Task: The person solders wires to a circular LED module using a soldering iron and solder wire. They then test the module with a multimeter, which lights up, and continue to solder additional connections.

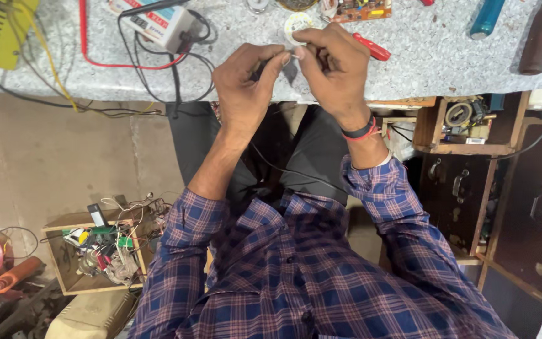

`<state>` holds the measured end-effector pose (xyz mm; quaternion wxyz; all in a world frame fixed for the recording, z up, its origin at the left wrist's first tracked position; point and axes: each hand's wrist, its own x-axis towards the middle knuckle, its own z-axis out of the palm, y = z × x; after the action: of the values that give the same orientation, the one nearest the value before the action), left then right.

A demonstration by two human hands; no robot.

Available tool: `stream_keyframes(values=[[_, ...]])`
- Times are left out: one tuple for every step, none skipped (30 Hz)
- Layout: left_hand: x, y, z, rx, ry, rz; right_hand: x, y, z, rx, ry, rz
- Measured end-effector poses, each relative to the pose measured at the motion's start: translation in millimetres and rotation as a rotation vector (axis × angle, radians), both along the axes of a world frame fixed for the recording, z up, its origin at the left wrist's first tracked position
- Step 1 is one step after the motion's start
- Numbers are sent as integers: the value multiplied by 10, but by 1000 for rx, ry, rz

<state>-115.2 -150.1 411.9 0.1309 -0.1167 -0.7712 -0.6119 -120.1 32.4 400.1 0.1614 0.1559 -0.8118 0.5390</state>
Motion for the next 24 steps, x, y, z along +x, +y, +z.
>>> stream_keyframes(values=[[-20, 22, -15, -14, 4, 18, -12, 36, -14, -27, 14, 9], [-41, 42, -31, -46, 0, 23, -23, 70, -30, -56, 28, 20], [-62, 49, -43, -81, -4, 30, -39, 97, -46, -93, -11, 58], [-78, 57, -55, -117, -12, 39, -51, 124, -61, -132, -54, 96], [-91, 67, -66, -119, -20, 42, -60, 146, -73, -170, -98, 131], [-108, 79, -75, -121, -25, 45, -69, 162, -81, -172, -125, 140], [-131, 85, -84, -124, -26, 48, -77, 176, -84, -177, -148, 151], [-149, 94, -90, -131, -30, 62, -84, 184, -85, -182, -171, 162], [-162, 110, -95, -139, -34, 76, -87, 183, -82, -170, -154, 162], [-178, 121, -97, -146, -36, 90, -95, 178, -76, -157, -136, 163], [-193, 125, -98, -154, -39, 88, -102, 164, -71, -142, -117, 165], [-202, 126, -96, -162, -44, 86, -111, 152, -64, -154, -152, 151], [-210, 121, -93, -170, -49, 82, -123, 136, -60, -165, -187, 136], [-219, 113, -89, -179, -53, 54, -136, 123, -56, -177, -218, 119], [-226, 91, -85, -187, -55, 27, -157, 112, -55, -201, -226, 129], [-234, 70, -81, -197, -57, -1, -175, 103, -57, -226, -233, 139], [-238, 48, -78, -178, -24, -30, -189, 97, -62, -250, -244, 147], [-242, 25, -77, -157, 9, -61, -203, 93, -70, -243, -267, 141], [-254, 6, -79, -136, 45, -91, -213, 89, -82, -237, -286, 137], [-269, -9, -84, -150, 11, -97, -222, 86, -97, -232, -304, 134], [-278, -22, -90, -162, -25, -104, -227, 80, -116, -203, -296, 123], [-287, -29, -99, -172, -62, -112, -234, 77, -136, -173, -288, 113], [-297, -32, -110, -148, -112, -109, -240, 72, -156, -143, -278, 103], [-308, -34, -123, -125, -162, -105, -246, 69, -176, -159, -268, 114]])
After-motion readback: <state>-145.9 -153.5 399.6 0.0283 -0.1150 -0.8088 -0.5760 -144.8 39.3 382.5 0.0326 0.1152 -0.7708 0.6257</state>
